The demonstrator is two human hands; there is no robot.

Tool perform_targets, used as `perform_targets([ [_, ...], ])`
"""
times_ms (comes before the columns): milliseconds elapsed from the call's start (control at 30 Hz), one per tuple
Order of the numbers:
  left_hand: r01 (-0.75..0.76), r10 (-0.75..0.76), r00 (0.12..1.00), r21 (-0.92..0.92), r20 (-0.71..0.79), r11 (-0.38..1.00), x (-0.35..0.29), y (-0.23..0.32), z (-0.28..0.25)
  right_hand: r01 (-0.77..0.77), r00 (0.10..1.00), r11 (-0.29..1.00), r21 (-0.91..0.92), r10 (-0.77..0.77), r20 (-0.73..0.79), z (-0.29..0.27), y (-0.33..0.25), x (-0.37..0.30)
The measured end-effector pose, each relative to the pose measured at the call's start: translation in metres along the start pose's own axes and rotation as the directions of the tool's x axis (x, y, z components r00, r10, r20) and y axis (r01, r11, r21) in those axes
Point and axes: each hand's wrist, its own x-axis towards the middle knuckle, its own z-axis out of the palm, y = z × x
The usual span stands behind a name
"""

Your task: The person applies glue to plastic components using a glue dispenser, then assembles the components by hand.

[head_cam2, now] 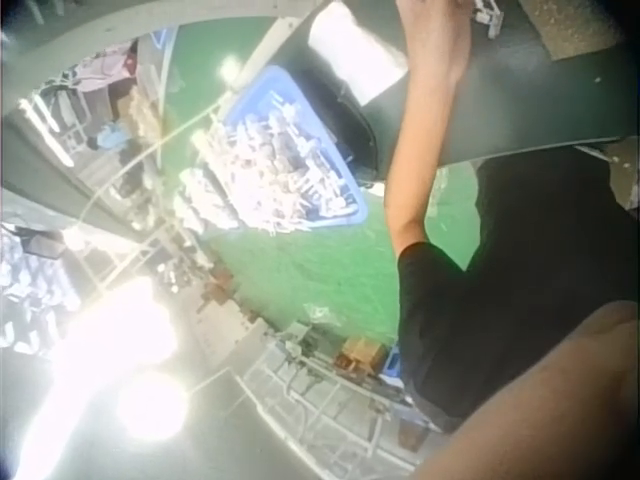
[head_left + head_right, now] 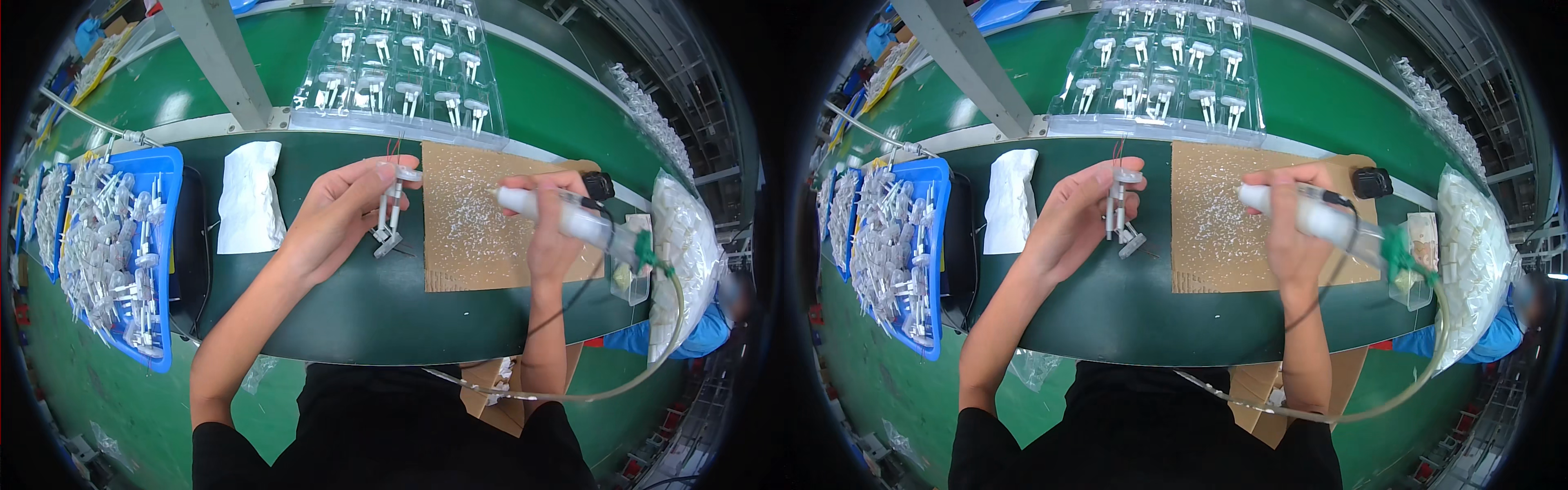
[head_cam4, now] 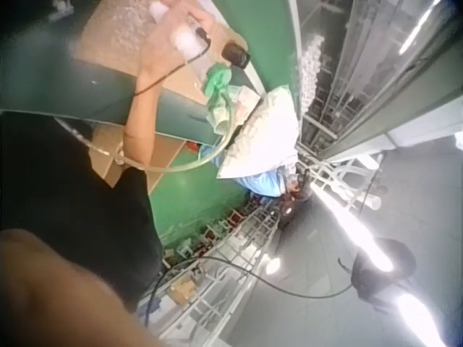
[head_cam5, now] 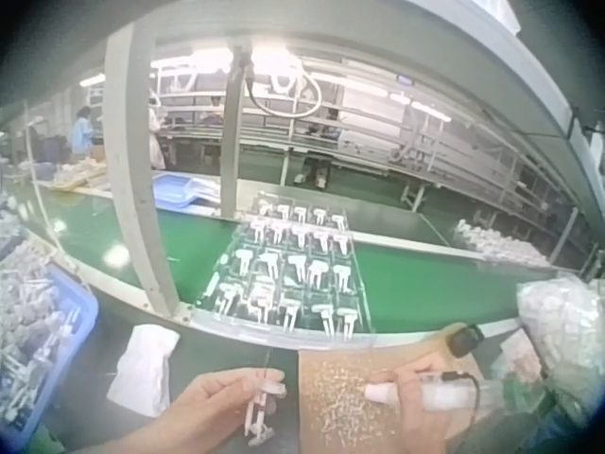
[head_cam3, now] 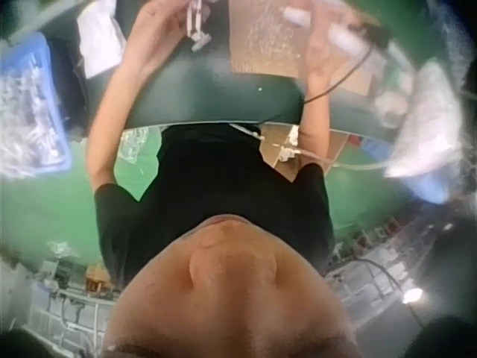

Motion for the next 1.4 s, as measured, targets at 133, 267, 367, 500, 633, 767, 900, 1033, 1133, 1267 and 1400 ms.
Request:
perform_targets([
  [133,0.057,-0.057,0.998,-0.140,0.000,0.988,0.000,-0.003,0.000,-0.066,0.997,0.998,-0.024,0.067,0.032,0.009,0.011,-0.001],
  [267,0.049,-0.048,0.999,-0.144,0.011,0.988,-0.001,-0.003,0.001,-0.127,0.991,0.987,-0.101,0.130,0.033,0.013,0.014,0.001],
  [367,0.061,-0.059,0.998,-0.166,0.017,0.984,-0.001,-0.004,0.002,-0.129,0.990,0.978,-0.162,0.135,0.032,0.008,0.016,0.003],
  [500,0.033,-0.022,0.993,-0.102,0.113,0.994,0.000,-0.005,-0.001,0.088,0.995,0.990,-0.114,-0.092,-0.028,0.008,-0.002,0.001],
  [633,-0.003,0.025,0.977,-0.103,0.211,0.995,-0.002,-0.007,0.003,0.296,0.955,0.955,-0.006,-0.296,0.031,0.019,-0.034,-0.017],
  [767,-0.010,0.033,0.965,-0.090,0.259,0.996,-0.004,-0.006,0.006,0.395,0.896,0.916,0.071,-0.401,0.191,0.021,-0.058,-0.031],
  [900,0.003,0.041,0.949,-0.139,0.311,0.990,-0.005,-0.008,0.005,0.477,0.806,0.869,0.134,-0.493,0.327,0.027,-0.059,-0.035],
  [1033,0.026,0.034,0.942,-0.173,0.335,0.984,-0.006,-0.007,0.006,0.446,0.799,0.882,0.155,-0.470,0.375,0.031,-0.059,-0.039],
  [1133,-0.036,0.099,0.927,-0.176,0.361,0.984,-0.005,-0.010,0.003,0.439,0.796,0.885,0.154,-0.463,0.390,0.031,-0.060,-0.038],
  [1267,-0.050,0.110,0.928,-0.172,0.357,0.984,-0.004,-0.012,0.004,0.421,0.802,0.898,0.130,-0.435,0.409,0.030,-0.060,-0.039],
  [1400,-0.046,0.106,0.933,-0.180,0.343,0.983,-0.005,-0.012,0.004,0.407,0.797,0.903,0.136,-0.424,0.430,0.030,-0.061,-0.038],
])
